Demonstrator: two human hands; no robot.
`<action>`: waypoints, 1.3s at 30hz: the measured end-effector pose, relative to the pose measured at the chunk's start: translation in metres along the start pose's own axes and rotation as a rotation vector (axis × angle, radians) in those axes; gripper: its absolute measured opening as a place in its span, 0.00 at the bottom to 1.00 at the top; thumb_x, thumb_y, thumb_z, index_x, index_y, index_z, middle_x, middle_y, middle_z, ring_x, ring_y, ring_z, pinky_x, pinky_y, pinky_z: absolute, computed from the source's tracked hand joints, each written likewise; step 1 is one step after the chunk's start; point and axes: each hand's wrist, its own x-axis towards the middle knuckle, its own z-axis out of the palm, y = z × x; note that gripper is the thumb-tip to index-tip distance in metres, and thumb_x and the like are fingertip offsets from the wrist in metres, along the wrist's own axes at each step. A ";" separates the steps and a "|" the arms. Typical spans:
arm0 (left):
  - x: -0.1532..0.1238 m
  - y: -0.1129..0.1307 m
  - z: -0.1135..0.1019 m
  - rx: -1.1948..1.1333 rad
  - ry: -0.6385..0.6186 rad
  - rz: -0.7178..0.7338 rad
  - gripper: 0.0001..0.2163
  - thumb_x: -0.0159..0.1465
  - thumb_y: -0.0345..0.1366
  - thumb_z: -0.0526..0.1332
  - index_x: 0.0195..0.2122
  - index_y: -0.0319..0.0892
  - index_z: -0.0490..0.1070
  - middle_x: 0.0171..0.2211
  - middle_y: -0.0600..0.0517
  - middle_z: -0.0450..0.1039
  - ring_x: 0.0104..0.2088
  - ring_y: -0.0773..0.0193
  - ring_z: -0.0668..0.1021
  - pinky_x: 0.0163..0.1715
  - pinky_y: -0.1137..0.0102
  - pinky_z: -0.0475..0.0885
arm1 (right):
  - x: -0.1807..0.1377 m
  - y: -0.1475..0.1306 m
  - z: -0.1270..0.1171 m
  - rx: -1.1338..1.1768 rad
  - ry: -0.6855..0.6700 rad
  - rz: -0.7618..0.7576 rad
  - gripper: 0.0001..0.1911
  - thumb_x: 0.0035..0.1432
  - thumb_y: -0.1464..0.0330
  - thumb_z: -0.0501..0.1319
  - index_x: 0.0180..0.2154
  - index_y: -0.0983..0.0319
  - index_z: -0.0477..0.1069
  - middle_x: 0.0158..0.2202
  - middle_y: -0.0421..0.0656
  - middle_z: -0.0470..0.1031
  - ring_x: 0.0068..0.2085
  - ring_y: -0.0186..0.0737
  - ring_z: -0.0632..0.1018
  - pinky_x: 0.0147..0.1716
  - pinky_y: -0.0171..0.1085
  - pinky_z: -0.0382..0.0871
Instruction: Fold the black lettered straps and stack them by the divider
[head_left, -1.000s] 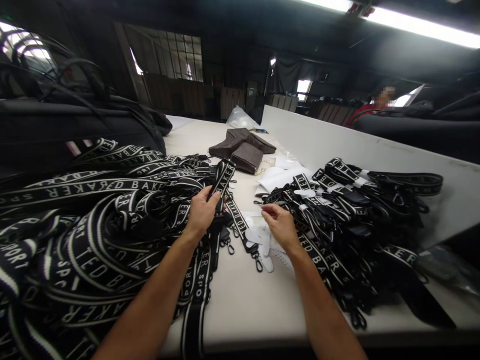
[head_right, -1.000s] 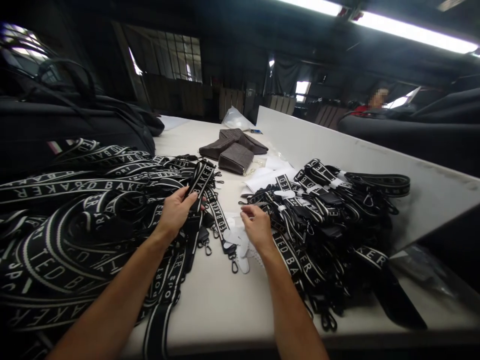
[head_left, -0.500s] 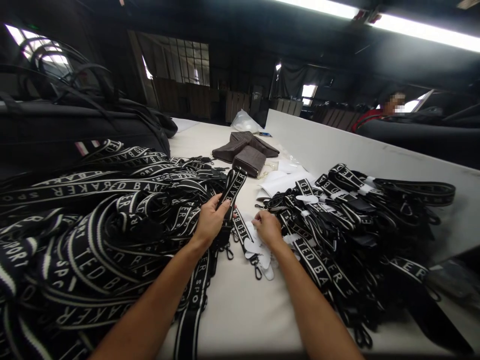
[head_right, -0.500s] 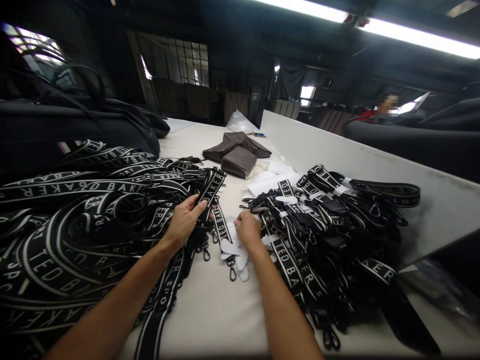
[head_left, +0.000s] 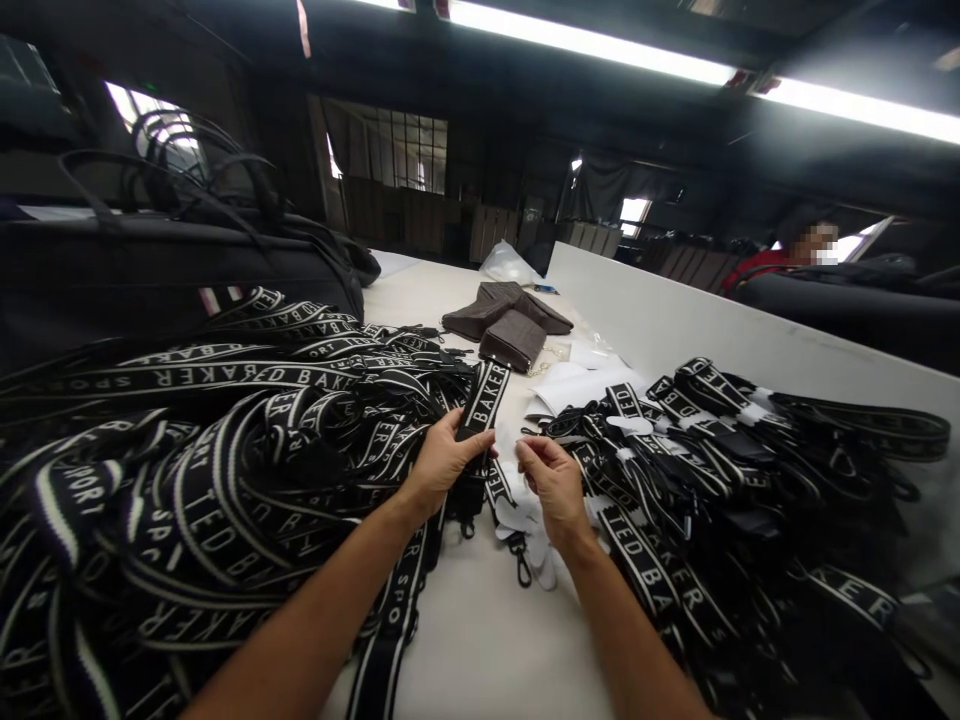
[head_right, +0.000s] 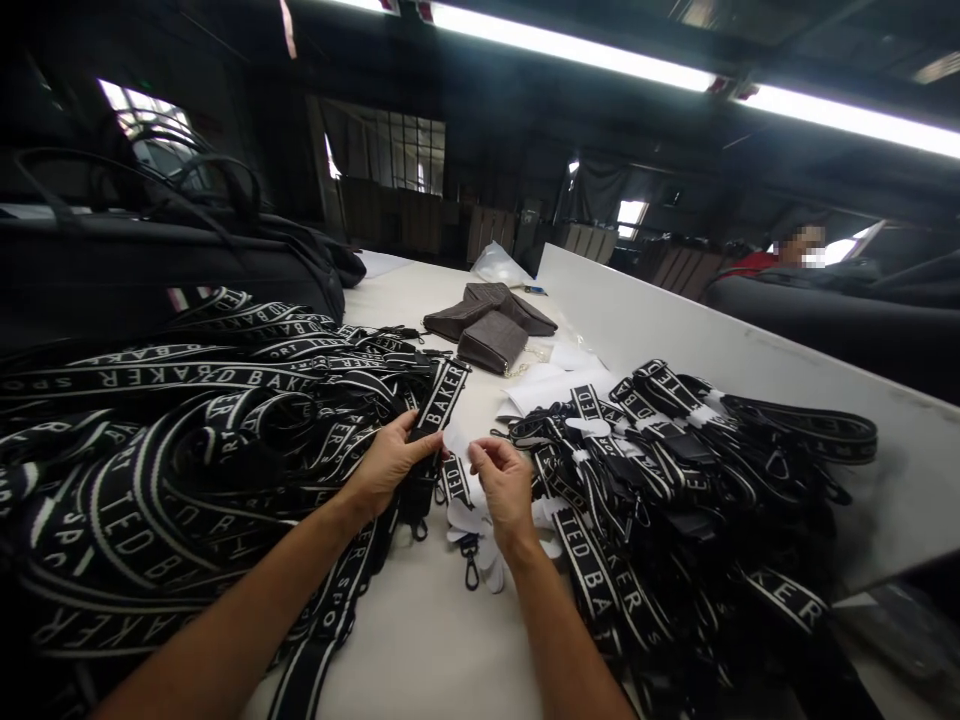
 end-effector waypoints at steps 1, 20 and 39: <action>-0.001 0.000 0.002 -0.014 -0.009 -0.013 0.23 0.49 0.40 0.74 0.42 0.38 0.68 0.31 0.52 0.77 0.25 0.68 0.77 0.27 0.73 0.74 | -0.001 -0.001 0.000 -0.036 0.026 -0.039 0.15 0.49 0.58 0.69 0.32 0.63 0.75 0.22 0.36 0.68 0.22 0.30 0.64 0.22 0.32 0.55; -0.012 -0.008 0.008 0.546 0.158 0.407 0.09 0.55 0.37 0.68 0.37 0.43 0.75 0.32 0.54 0.79 0.32 0.64 0.78 0.36 0.73 0.73 | -0.018 -0.017 0.013 0.064 -0.011 -0.004 0.11 0.47 0.61 0.71 0.33 0.60 0.81 0.29 0.41 0.76 0.29 0.34 0.68 0.29 0.35 0.62; -0.017 -0.013 0.009 0.689 0.003 0.573 0.19 0.57 0.30 0.64 0.51 0.49 0.75 0.50 0.53 0.77 0.49 0.57 0.79 0.55 0.65 0.70 | -0.018 -0.021 0.011 0.420 0.094 0.312 0.16 0.27 0.71 0.75 0.20 0.63 0.69 0.24 0.38 0.71 0.26 0.31 0.67 0.24 0.32 0.61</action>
